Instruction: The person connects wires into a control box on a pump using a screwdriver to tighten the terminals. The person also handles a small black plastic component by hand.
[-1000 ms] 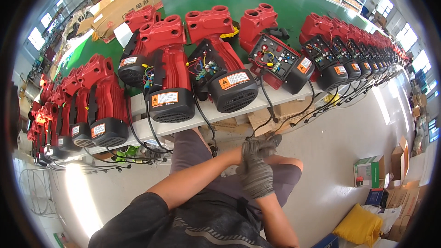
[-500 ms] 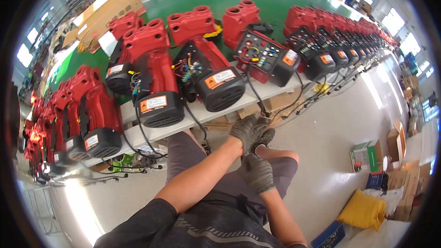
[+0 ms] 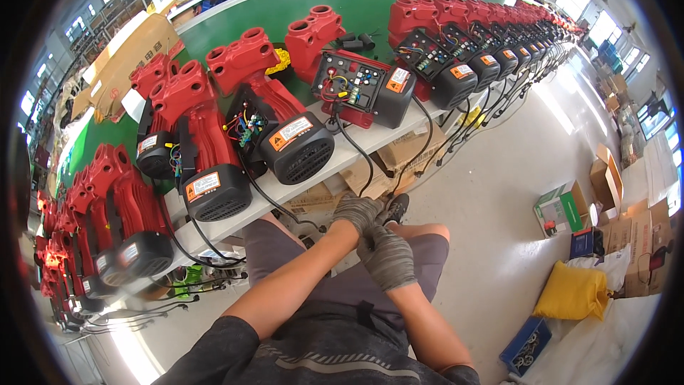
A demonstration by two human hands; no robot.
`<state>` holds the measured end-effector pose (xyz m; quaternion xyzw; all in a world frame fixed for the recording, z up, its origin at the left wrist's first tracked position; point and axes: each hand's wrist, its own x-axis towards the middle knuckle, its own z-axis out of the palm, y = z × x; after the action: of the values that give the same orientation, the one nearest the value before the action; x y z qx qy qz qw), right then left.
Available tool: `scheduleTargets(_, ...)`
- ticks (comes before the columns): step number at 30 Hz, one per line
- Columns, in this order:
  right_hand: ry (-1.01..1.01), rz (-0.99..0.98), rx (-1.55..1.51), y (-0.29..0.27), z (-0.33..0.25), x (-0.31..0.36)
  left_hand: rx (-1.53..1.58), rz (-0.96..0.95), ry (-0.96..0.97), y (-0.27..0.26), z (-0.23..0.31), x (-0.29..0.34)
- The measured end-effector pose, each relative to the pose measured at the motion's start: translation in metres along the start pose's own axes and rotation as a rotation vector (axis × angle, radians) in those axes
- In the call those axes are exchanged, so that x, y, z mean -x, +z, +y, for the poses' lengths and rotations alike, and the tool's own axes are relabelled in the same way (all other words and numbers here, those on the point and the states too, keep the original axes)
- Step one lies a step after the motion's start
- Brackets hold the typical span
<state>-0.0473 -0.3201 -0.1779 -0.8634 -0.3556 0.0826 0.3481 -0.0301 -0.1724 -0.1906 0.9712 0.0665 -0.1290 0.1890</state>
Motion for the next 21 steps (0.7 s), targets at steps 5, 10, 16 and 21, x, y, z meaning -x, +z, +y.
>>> scheduleTargets(5,0.066,-0.104,0.098,0.01,0.0,0.002,-0.128,0.039,0.02,0.045,-0.02,-0.017)
scheduleTargets(10,-0.033,-0.384,-0.287,0.02,-0.004,0.006,0.09,0.381,0.075,0.139,-0.044,-0.019)
scheduleTargets(16,-0.009,-0.111,-0.163,0.003,0.007,-0.001,1.534,0.273,-0.162,0.095,-0.032,-0.027)
scheduleTargets(21,-0.094,-0.037,-0.048,0.002,0.01,0.005,2.495,0.37,-0.536,0.03,0.007,-0.012)
